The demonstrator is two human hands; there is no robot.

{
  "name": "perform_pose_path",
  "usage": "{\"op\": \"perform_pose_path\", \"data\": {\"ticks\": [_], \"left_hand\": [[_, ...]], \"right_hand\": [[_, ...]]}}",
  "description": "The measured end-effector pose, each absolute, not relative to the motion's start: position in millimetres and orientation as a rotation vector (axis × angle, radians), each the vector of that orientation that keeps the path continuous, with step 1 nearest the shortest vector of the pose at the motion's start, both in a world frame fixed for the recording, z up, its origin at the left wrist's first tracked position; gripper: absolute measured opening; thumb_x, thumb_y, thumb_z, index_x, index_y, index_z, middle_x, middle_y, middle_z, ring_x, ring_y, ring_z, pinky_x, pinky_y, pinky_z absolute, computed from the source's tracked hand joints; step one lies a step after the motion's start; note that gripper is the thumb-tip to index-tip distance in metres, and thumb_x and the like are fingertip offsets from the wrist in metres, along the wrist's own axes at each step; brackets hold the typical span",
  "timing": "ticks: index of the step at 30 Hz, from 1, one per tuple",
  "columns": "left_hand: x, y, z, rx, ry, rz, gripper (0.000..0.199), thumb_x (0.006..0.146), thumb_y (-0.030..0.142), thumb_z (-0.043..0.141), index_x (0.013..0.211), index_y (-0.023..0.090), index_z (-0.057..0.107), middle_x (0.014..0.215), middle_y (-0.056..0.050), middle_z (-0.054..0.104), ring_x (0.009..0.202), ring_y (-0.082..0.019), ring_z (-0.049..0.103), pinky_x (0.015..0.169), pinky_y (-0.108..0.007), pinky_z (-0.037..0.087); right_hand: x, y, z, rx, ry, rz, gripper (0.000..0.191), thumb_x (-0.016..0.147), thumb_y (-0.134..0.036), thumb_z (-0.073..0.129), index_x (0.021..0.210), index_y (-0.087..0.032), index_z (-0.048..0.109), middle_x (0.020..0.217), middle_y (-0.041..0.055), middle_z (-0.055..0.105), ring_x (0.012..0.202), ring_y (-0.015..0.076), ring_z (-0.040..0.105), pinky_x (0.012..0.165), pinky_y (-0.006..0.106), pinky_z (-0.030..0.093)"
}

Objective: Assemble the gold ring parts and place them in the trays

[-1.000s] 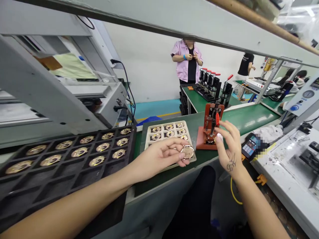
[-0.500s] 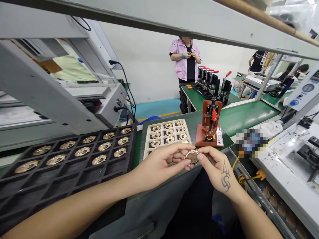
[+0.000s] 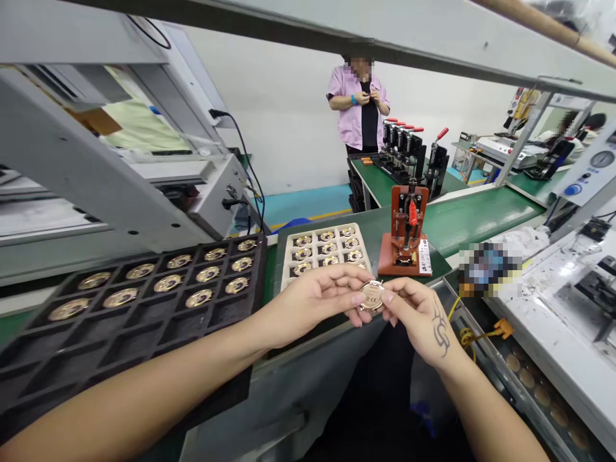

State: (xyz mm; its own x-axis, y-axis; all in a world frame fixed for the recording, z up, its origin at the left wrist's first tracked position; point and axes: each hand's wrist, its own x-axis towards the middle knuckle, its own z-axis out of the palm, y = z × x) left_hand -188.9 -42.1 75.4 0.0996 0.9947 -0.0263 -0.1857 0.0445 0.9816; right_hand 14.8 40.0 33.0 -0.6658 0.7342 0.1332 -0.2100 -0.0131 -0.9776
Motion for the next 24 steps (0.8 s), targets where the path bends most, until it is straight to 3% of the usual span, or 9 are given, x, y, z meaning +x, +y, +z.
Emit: {"op": "perform_pose_path", "data": {"ticks": [5,8,11,14,17,24], "left_hand": [[-205,-49,48,1.078,1.101,1.256,0.041,0.084,0.044,0.091,0.103,0.014,0.069,0.085,-0.007,0.08,0.073,-0.018,0.078,0.072,-0.032,0.065],[-268,-63,37,1.178,1.514,1.321,0.033,0.088,0.04,0.084,0.105,0.015,0.071,0.089,-0.008,0.081,0.076,-0.019,0.077,0.077,-0.034,0.064],[-359,-105,45,1.226,2.387,1.068,0.025,0.094,0.04,0.073,0.106,0.018,0.075,0.1,-0.007,0.083,0.091,-0.021,0.077,0.086,-0.032,0.06],[-430,-158,52,1.064,2.724,0.887,0.016,0.089,0.032,0.072,0.089,0.016,0.076,0.097,-0.01,0.082,0.098,-0.027,0.073,0.095,-0.037,0.054],[-459,-195,39,0.96,2.841,0.718,0.012,0.081,0.028,0.075,0.074,0.018,0.073,0.083,-0.008,0.08,0.091,-0.027,0.071,0.091,-0.034,0.051],[-447,-201,1,0.996,2.842,0.465,0.012,0.077,0.027,0.075,0.067,0.02,0.072,0.077,-0.005,0.078,0.092,-0.027,0.072,0.091,-0.031,0.05]], "right_hand": [[22,35,17,-0.725,-1.818,1.615,0.034,0.098,-0.052,0.076,0.117,-0.024,0.08,0.1,0.0063,0.081,0.087,0.0194,0.072,0.078,0.028,0.059],[41,40,-8,-0.905,-1.953,1.538,0.045,0.095,-0.06,0.075,0.123,-0.025,0.08,0.111,0.0085,0.083,0.098,0.0232,0.076,0.087,0.029,0.063],[61,49,-36,-1.028,-2.0,1.506,0.051,0.088,-0.066,0.076,0.118,-0.025,0.083,0.109,0.0095,0.084,0.095,0.0259,0.079,0.079,0.028,0.065],[75,54,-56,-1.118,-1.95,1.479,0.054,0.08,-0.071,0.077,0.106,-0.025,0.086,0.095,0.0104,0.085,0.084,0.0292,0.08,0.069,0.032,0.066],[77,55,-65,-1.159,-1.885,1.482,0.055,0.074,-0.071,0.078,0.101,-0.025,0.087,0.092,0.0118,0.084,0.079,0.0313,0.079,0.066,0.036,0.067],[81,52,-74,-1.186,-1.885,1.55,0.056,0.075,-0.071,0.08,0.109,-0.025,0.086,0.103,0.0124,0.085,0.089,0.0335,0.079,0.074,0.039,0.067]]}}
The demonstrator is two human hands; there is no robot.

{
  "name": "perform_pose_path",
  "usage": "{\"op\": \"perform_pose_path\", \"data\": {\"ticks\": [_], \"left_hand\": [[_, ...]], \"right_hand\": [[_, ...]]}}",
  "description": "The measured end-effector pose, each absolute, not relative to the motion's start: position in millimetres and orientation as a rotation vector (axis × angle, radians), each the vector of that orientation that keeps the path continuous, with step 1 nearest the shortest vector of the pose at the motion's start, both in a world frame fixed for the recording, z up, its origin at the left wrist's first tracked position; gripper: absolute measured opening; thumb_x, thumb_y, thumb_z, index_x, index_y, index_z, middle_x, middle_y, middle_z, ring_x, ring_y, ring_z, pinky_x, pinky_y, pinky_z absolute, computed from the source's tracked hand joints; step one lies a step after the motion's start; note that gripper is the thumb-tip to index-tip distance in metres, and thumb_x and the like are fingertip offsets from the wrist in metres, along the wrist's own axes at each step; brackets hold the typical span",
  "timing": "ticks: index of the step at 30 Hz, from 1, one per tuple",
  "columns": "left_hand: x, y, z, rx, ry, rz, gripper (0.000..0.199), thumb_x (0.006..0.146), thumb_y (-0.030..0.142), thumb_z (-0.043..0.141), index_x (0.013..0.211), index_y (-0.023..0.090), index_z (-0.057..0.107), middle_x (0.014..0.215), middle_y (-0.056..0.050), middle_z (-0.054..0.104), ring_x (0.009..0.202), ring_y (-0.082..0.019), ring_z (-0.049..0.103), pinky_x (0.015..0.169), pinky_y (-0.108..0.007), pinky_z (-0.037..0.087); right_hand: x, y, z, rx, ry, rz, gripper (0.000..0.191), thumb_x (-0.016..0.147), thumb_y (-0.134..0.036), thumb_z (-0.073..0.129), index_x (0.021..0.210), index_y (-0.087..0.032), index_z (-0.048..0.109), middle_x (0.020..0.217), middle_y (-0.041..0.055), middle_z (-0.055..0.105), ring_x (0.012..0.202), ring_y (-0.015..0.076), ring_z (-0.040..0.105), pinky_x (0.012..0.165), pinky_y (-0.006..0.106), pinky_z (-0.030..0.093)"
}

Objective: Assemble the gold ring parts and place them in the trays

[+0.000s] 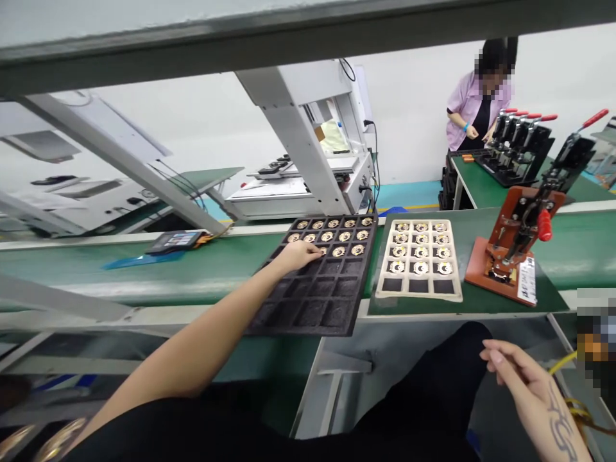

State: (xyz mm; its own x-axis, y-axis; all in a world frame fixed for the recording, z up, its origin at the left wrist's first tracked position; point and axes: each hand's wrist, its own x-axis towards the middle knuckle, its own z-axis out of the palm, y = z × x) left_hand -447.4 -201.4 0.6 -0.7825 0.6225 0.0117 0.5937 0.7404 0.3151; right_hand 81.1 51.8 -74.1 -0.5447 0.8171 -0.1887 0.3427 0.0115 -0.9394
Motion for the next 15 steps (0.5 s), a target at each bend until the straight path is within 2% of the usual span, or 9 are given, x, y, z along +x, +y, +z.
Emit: {"op": "perform_pose_path", "data": {"ticks": [3,5,7,9,11,15], "left_hand": [[-434,-171,5,1.17,2.782,0.452,0.013,0.082,0.028,0.073,0.073,0.019,0.075,0.083,-0.009,0.078,0.104,-0.031,0.071,0.097,-0.036,0.049],[-414,-134,5,1.353,2.697,0.476,0.016,0.089,0.028,0.067,0.085,0.018,0.079,0.097,-0.013,0.079,0.113,-0.033,0.068,0.104,-0.039,0.048],[-381,-88,1,1.565,2.553,0.507,0.022,0.096,0.027,0.061,0.098,0.017,0.081,0.11,-0.014,0.078,0.117,-0.031,0.067,0.109,-0.039,0.047],[-341,-41,-7,1.758,2.374,0.52,0.025,0.101,0.028,0.059,0.106,0.019,0.081,0.114,-0.011,0.077,0.116,-0.027,0.067,0.109,-0.036,0.048],[-303,-2,-16,1.876,2.251,0.507,0.023,0.101,0.031,0.062,0.101,0.019,0.082,0.112,-0.012,0.076,0.115,-0.028,0.068,0.107,-0.037,0.049],[-267,39,-31,1.887,2.223,0.463,0.029,0.091,0.04,0.078,0.076,0.015,0.076,0.097,-0.017,0.073,0.108,-0.036,0.07,0.101,-0.043,0.052]], "right_hand": [[89,46,-70,-1.195,-1.906,1.527,0.057,0.081,-0.072,0.077,0.11,-0.024,0.085,0.101,0.0127,0.084,0.089,0.0309,0.077,0.074,0.036,0.064],[89,42,-64,-1.187,-1.918,1.52,0.057,0.086,-0.072,0.074,0.112,-0.022,0.084,0.101,0.013,0.083,0.09,0.0295,0.076,0.075,0.035,0.063],[87,39,-56,-1.168,-1.925,1.527,0.057,0.09,-0.071,0.072,0.114,-0.02,0.083,0.103,0.0135,0.083,0.09,0.0288,0.075,0.077,0.035,0.062],[85,36,-48,-1.147,-1.928,1.534,0.058,0.092,-0.071,0.07,0.117,-0.02,0.083,0.104,0.0136,0.082,0.092,0.0285,0.075,0.081,0.036,0.062],[90,33,-44,-1.143,-1.92,1.526,0.058,0.093,-0.071,0.069,0.118,-0.021,0.082,0.104,0.013,0.082,0.094,0.0289,0.076,0.085,0.037,0.063],[124,25,-49,-1.265,-1.868,1.459,0.058,0.091,-0.073,0.07,0.118,-0.023,0.082,0.106,0.0122,0.082,0.101,0.0315,0.077,0.091,0.038,0.062]]}}
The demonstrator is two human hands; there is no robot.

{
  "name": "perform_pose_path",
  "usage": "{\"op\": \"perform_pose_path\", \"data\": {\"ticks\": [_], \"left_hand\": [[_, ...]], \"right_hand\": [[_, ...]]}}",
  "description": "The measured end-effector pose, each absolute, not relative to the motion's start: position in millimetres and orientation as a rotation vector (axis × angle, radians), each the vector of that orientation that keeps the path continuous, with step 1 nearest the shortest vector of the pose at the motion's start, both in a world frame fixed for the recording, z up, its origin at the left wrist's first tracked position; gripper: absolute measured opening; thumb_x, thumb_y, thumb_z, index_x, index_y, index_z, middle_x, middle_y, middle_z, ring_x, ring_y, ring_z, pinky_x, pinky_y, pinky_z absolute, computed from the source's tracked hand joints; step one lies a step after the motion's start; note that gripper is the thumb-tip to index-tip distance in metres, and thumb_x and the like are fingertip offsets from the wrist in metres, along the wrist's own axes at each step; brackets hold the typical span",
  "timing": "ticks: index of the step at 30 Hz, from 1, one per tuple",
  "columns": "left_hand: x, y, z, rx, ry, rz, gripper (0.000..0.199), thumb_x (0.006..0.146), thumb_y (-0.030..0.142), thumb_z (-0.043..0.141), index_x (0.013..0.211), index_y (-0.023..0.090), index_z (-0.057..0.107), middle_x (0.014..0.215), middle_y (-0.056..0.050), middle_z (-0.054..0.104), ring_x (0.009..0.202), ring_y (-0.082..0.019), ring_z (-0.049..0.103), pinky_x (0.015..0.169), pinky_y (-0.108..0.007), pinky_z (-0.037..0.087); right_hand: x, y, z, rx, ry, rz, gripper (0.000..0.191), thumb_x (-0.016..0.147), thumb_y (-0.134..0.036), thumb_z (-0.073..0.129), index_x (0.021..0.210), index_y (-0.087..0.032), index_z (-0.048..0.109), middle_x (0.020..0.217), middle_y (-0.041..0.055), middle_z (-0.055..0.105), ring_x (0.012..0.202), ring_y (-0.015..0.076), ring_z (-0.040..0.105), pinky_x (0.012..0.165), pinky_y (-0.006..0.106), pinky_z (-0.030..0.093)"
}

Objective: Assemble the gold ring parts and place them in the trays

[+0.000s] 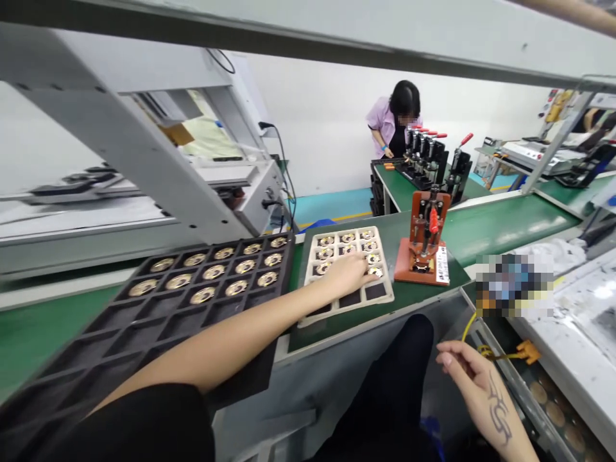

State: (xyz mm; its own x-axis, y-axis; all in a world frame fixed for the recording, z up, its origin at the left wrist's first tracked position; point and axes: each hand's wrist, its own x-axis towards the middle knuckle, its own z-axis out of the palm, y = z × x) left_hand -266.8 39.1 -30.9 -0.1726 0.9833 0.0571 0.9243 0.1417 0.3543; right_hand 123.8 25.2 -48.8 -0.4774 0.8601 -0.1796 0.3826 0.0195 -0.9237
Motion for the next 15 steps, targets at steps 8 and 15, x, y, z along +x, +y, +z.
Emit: {"op": "perform_pose_path", "data": {"ticks": [8,15], "left_hand": [[-275,49,-40,1.677,2.252,0.515,0.024,0.085,0.04,0.081,0.083,0.019,0.071,0.09,-0.008,0.072,0.086,-0.027,0.07,0.078,-0.034,0.053],[-266,50,-29,1.716,2.22,0.607,0.016,0.08,0.023,0.074,0.074,0.021,0.059,0.079,-0.004,0.067,0.082,-0.026,0.068,0.078,-0.034,0.053]], "right_hand": [[168,12,-53,-1.381,-1.777,1.355,0.054,0.091,-0.073,0.069,0.114,-0.026,0.084,0.103,0.0103,0.082,0.097,0.0313,0.076,0.09,0.038,0.063],[163,14,-46,-1.291,-1.725,1.39,0.054,0.093,-0.071,0.07,0.113,-0.023,0.084,0.099,0.0105,0.081,0.093,0.0302,0.076,0.085,0.038,0.062]]}}
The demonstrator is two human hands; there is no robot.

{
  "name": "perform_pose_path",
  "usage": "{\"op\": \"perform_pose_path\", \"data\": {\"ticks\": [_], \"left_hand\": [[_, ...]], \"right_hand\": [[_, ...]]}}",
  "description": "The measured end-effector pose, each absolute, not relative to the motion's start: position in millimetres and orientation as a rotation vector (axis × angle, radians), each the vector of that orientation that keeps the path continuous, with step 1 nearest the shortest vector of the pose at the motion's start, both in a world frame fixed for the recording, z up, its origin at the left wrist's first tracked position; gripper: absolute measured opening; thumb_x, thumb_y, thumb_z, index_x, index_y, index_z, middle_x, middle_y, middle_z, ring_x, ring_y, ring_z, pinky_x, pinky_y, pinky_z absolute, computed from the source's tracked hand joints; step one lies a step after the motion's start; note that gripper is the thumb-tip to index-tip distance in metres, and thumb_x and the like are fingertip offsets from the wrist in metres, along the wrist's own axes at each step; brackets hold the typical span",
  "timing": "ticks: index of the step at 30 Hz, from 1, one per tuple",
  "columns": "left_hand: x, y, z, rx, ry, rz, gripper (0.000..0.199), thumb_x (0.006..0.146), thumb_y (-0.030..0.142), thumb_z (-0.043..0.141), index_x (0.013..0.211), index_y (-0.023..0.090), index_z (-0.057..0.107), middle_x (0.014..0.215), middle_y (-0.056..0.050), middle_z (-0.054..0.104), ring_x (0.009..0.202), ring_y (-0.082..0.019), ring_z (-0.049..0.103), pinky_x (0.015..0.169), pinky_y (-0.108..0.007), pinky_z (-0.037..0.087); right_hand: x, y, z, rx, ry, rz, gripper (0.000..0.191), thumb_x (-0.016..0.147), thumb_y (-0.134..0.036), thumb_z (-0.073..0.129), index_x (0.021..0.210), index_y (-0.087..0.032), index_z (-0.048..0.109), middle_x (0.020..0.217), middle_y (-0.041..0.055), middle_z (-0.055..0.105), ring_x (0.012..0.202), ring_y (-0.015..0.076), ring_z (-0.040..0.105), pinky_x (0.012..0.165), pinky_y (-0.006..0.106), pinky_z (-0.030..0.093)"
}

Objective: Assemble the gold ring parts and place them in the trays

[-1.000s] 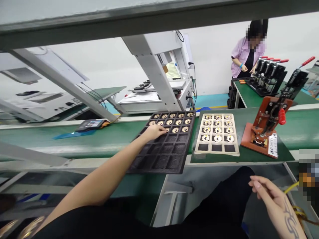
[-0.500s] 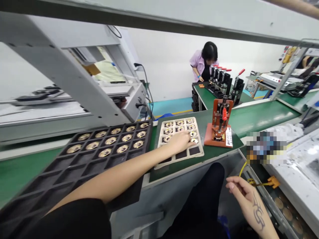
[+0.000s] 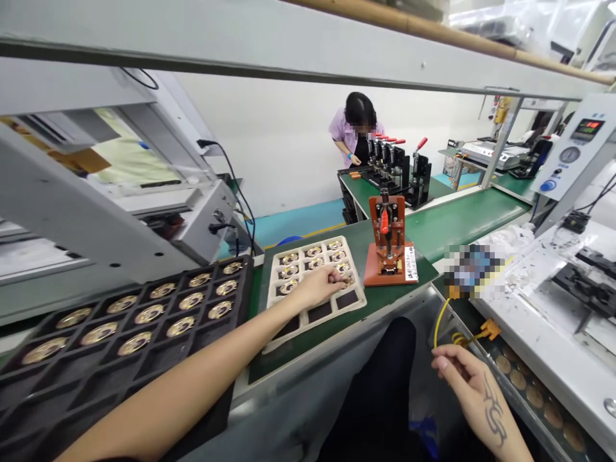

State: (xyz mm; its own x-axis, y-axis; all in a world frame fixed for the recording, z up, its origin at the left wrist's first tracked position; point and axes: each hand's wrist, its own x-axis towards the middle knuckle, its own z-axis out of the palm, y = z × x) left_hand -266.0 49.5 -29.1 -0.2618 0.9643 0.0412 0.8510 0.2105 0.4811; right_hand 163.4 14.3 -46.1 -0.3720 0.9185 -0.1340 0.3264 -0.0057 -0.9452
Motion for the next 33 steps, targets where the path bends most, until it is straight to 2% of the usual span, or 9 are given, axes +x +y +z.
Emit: {"op": "perform_pose_path", "data": {"ticks": [3,5,8,11,15,19,24,30,33], "left_hand": [[-239,43,-9,1.9,2.087,0.71,0.007,0.088,0.015,0.06,0.083,0.021,0.061,0.094,-0.007,0.07,0.095,-0.026,0.069,0.09,-0.037,0.054],[-208,41,8,2.113,1.819,0.849,0.013,0.095,0.014,0.054,0.093,0.021,0.064,0.103,-0.008,0.073,0.102,-0.024,0.07,0.096,-0.037,0.055],[-153,45,30,2.441,1.183,1.064,0.016,0.103,0.016,0.053,0.105,0.022,0.068,0.114,-0.012,0.076,0.108,-0.023,0.073,0.098,-0.036,0.058],[-102,57,44,2.619,0.764,1.122,0.017,0.105,0.016,0.057,0.112,0.022,0.071,0.121,-0.015,0.077,0.113,-0.025,0.074,0.099,-0.039,0.06],[-50,74,51,2.726,0.469,1.108,0.02,0.107,0.016,0.056,0.116,0.021,0.073,0.123,-0.016,0.078,0.119,-0.029,0.073,0.105,-0.045,0.06],[-3,86,54,2.666,0.299,0.988,0.022,0.108,0.017,0.052,0.114,0.02,0.073,0.123,-0.016,0.077,0.119,-0.029,0.073,0.108,-0.044,0.059],[89,123,79,2.59,0.159,0.929,0.034,0.106,0.021,0.058,0.139,0.022,0.058,0.141,-0.016,0.065,0.132,-0.028,0.064,0.112,-0.044,0.055],[260,191,125,2.785,0.413,0.558,0.027,0.101,0.024,0.061,0.123,0.012,0.071,0.131,-0.02,0.069,0.127,-0.032,0.064,0.115,-0.044,0.048],[324,215,132,2.816,0.491,0.328,0.03,0.089,0.039,0.077,0.1,0.012,0.079,0.109,-0.017,0.078,0.109,-0.034,0.071,0.101,-0.04,0.053]], "right_hand": [[164,15,-43,-1.244,-1.665,1.395,0.052,0.095,-0.068,0.07,0.113,-0.021,0.082,0.095,0.0107,0.08,0.089,0.0287,0.076,0.084,0.04,0.063],[160,16,-34,-1.193,-1.621,1.368,0.051,0.098,-0.066,0.068,0.114,-0.02,0.08,0.094,0.0109,0.079,0.088,0.027,0.075,0.083,0.04,0.063],[152,22,-9,-1.011,-1.61,1.253,0.049,0.098,-0.058,0.073,0.131,-0.022,0.073,0.108,0.0108,0.077,0.091,0.0232,0.073,0.082,0.037,0.062],[153,29,16,-0.866,-1.683,1.105,0.062,0.091,-0.048,0.084,0.145,-0.026,0.063,0.113,0.0079,0.072,0.088,0.0194,0.069,0.075,0.032,0.059],[175,28,37,-0.962,-1.672,0.928,0.041,0.092,-0.043,0.084,0.126,-0.024,0.072,0.089,0.0009,0.065,0.069,0.0146,0.059,0.064,0.029,0.055],[215,15,42,-1.101,-1.611,0.782,0.034,0.089,-0.037,0.083,0.119,-0.023,0.073,0.084,-0.0008,0.063,0.067,0.0141,0.057,0.061,0.028,0.05],[300,-6,50,-1.398,-1.439,0.448,0.035,0.083,-0.031,0.081,0.115,-0.02,0.072,0.079,-0.0015,0.062,0.066,0.0151,0.055,0.062,0.029,0.048],[382,-45,70,-1.619,-1.24,0.073,0.037,0.087,-0.04,0.079,0.117,-0.019,0.072,0.082,0.0009,0.064,0.073,0.0185,0.057,0.069,0.033,0.049],[401,-69,74,-1.634,-1.179,0.105,0.042,0.088,-0.044,0.079,0.121,-0.019,0.071,0.082,0.0013,0.065,0.071,0.0187,0.057,0.064,0.032,0.049]]}}
